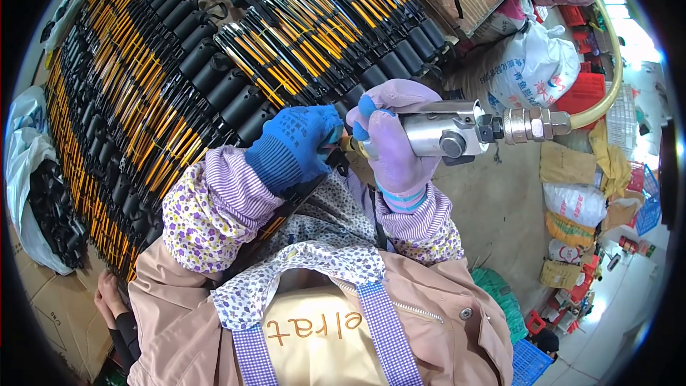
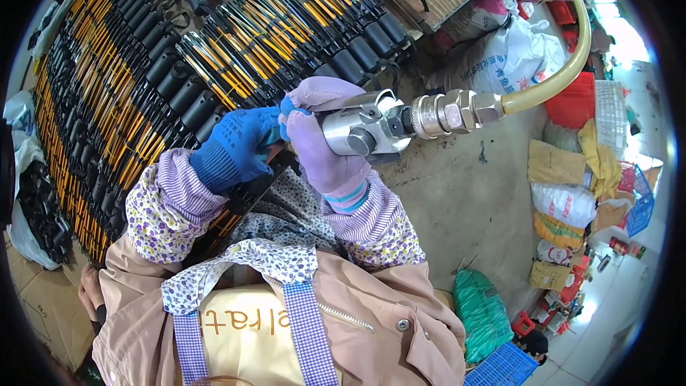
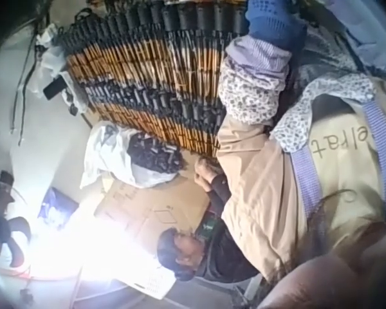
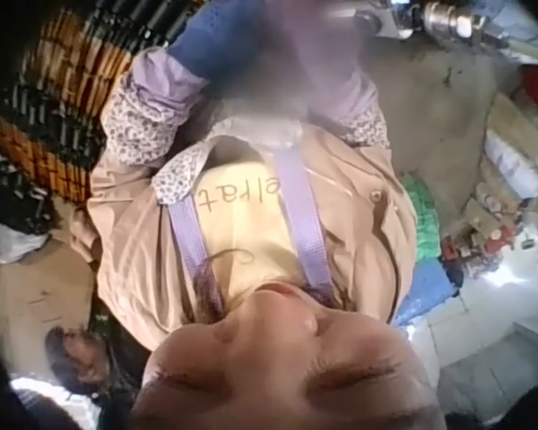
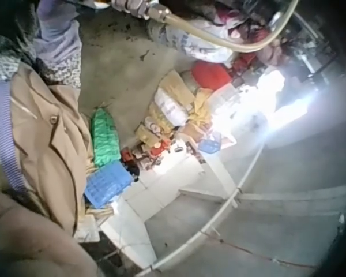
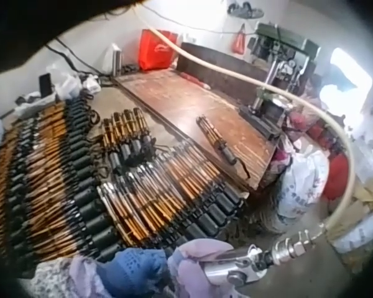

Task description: Using a pneumatic tool to process or assemble a large array of tool components arranged on a workbench.

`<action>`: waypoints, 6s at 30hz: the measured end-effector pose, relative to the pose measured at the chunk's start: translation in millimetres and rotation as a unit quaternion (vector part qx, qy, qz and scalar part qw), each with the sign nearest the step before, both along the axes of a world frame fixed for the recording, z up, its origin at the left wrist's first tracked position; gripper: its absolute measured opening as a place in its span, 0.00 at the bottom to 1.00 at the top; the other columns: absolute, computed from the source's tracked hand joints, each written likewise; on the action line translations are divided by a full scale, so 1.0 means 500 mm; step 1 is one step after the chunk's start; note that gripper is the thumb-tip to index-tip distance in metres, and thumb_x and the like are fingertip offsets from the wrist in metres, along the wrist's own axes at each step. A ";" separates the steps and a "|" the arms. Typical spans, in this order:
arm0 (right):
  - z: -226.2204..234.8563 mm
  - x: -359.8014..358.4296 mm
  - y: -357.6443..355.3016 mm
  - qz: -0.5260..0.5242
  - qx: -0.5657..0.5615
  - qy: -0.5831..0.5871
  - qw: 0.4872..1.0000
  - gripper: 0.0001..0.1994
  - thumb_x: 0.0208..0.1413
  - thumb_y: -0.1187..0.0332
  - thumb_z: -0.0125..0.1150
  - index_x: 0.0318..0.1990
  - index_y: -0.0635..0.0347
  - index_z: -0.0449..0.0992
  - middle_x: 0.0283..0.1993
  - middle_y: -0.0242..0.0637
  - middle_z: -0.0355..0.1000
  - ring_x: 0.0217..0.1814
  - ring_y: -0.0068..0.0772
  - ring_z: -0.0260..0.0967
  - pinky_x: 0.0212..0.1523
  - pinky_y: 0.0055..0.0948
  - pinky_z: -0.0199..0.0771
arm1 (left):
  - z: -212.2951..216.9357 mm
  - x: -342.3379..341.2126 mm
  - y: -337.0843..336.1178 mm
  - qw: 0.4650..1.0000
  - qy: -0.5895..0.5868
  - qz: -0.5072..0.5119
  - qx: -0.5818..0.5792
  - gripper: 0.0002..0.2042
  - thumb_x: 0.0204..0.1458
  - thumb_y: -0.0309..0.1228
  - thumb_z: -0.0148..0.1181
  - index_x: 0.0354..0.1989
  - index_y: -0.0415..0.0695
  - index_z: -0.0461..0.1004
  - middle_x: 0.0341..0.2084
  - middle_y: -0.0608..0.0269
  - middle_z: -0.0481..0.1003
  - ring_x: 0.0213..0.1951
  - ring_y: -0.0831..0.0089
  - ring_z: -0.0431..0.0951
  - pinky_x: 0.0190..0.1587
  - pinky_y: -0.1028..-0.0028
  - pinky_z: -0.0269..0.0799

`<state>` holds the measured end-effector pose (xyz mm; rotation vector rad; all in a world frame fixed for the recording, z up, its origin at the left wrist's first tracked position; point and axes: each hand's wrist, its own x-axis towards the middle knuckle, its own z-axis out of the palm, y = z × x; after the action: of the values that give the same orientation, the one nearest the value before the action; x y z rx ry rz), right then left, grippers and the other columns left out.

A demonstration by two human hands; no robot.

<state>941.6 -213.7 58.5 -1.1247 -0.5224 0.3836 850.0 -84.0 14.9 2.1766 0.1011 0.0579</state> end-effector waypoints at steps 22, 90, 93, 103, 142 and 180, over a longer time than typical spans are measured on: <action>-0.014 -0.002 -0.016 0.049 0.041 -0.015 0.998 0.11 0.49 0.77 0.58 0.41 0.68 0.71 0.30 0.42 0.72 0.26 0.31 0.68 0.26 0.22 0.70 | 0.006 0.012 0.014 0.999 0.021 -0.021 -0.040 0.08 0.36 0.24 0.63 0.29 0.44 0.77 0.25 0.62 0.76 0.27 0.62 0.76 0.34 0.69 0.72; 0.033 -0.053 -0.035 0.087 -0.027 -0.009 0.996 0.10 0.44 0.77 0.54 0.37 0.66 0.73 0.29 0.42 0.72 0.25 0.29 0.68 0.26 0.22 0.70 | 0.019 -0.131 -0.100 0.967 -0.075 0.219 -0.110 0.08 0.38 0.18 0.62 0.29 0.42 0.77 0.24 0.65 0.73 0.21 0.74 0.69 0.25 0.77 0.66; 0.033 -0.064 -0.035 0.066 -0.007 -0.007 0.998 0.10 0.44 0.77 0.55 0.37 0.67 0.73 0.29 0.43 0.72 0.25 0.29 0.68 0.25 0.22 0.69 | 0.018 -0.128 -0.110 0.970 -0.088 0.223 -0.044 0.09 0.37 0.17 0.62 0.30 0.42 0.77 0.25 0.65 0.73 0.22 0.72 0.70 0.26 0.76 0.66; 0.022 -0.065 -0.022 0.079 0.033 0.014 0.996 0.10 0.44 0.77 0.54 0.37 0.67 0.73 0.28 0.42 0.72 0.23 0.27 0.65 0.25 0.22 0.68 | 0.005 -0.120 -0.123 0.964 -0.153 0.212 0.051 0.16 0.37 0.19 0.62 0.38 0.48 0.76 0.25 0.70 0.71 0.22 0.70 0.71 0.26 0.74 0.67; -0.027 -0.137 -0.002 0.087 -0.071 -0.152 0.982 0.09 0.44 0.82 0.55 0.35 0.64 0.74 0.29 0.39 0.73 0.27 0.27 0.70 0.29 0.23 0.73 | 0.000 -0.225 -0.109 0.909 -0.040 0.267 -0.316 0.15 0.43 0.16 0.55 0.41 0.42 0.72 0.28 0.62 0.75 0.26 0.71 0.75 0.33 0.75 0.73; 0.033 -0.061 0.065 0.083 -0.002 -0.042 0.996 0.09 0.44 0.76 0.55 0.36 0.65 0.75 0.28 0.36 0.73 0.26 0.24 0.67 0.31 0.21 0.70 | -0.006 -0.130 -0.059 0.949 -0.095 0.263 0.147 0.26 0.40 0.26 0.66 0.53 0.49 0.72 0.27 0.66 0.75 0.22 0.72 0.73 0.26 0.76 0.68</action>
<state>911.0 -181.3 74.8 -1.1084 -0.6922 0.4842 785.2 -113.3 12.0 2.3673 0.5950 0.6197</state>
